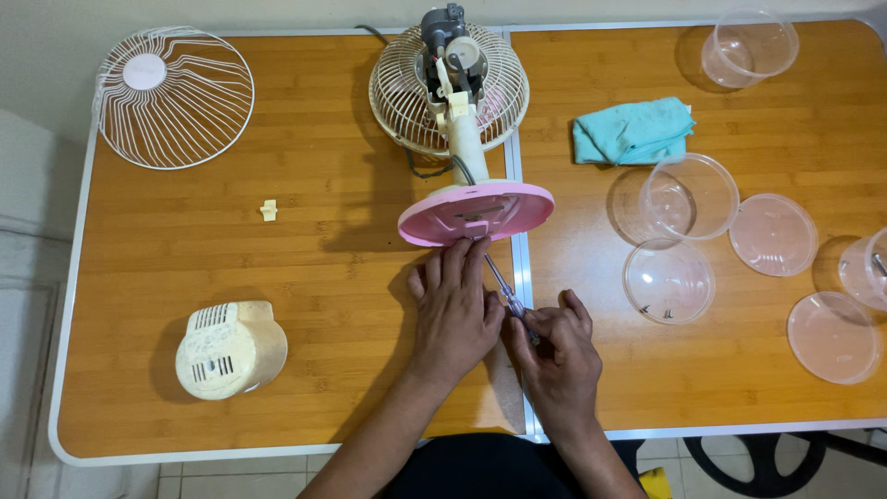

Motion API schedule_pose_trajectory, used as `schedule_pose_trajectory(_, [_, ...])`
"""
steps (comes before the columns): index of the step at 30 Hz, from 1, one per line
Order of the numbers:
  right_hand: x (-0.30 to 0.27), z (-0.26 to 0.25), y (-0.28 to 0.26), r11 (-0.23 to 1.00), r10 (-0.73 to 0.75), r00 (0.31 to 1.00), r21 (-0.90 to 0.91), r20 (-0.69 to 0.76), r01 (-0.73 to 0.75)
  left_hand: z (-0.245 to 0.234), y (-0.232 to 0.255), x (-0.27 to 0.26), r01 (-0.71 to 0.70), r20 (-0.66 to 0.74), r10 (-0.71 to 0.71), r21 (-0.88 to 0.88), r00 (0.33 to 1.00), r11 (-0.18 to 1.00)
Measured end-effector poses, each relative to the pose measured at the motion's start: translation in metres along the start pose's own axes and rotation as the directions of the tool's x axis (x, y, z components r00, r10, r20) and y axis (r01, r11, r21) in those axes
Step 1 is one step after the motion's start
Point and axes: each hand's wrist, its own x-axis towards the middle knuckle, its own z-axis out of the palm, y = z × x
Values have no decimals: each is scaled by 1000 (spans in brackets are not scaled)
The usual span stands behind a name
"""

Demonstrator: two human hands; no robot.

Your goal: The person attaches a pink plastic base to the bottom of a disassembled electric fan using a screwdriver. They align the base, insert a screw, and tighten it to secure the base to the fan stand.

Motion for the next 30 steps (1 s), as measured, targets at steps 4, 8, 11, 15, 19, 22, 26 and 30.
schedule_pose_trajectory(4, [0, 0, 0, 1000, 0, 1000, -1, -18, 0, -2, 2, -1, 20, 29, -19, -15, 999, 1000])
schedule_pose_trajectory(8, [0, 0, 1, 1000, 2, 1000, -4, -13, -2, -3, 2, -2, -30, -17, 31, 19, 999, 999])
schedule_pose_trajectory(11, [0, 0, 2, 1000, -6, 1000, -6, -8, 6, -2, 1, -2, -38, -26, 39, 14, 999, 999])
schedule_pose_trajectory(15, [0, 0, 1, 1000, 7, 1000, -9, -16, -7, -2, -3, -4, -33, -34, 32, -33, 999, 999])
schedule_pose_trajectory(19, [-3, -4, 0, 999, 43, 999, -2, 1, -43, -1, -8, -6, -38, -118, 24, -114, 993, 993])
schedule_pose_trajectory(22, [-5, -7, 2, 999, 40, 999, 19, -25, -40, -2, -13, -7, -43, -166, 15, -165, 986, 985])
schedule_pose_trajectory(26, [-8, -9, 4, 886, 403, 915, 258, -13, -387, -7, -15, -11, -56, -150, 18, -253, 989, 966])
schedule_pose_trajectory(30, [1, -22, 9, 700, 533, 829, 463, 166, -543, -19, -17, -17, -128, -170, 75, -329, 983, 936])
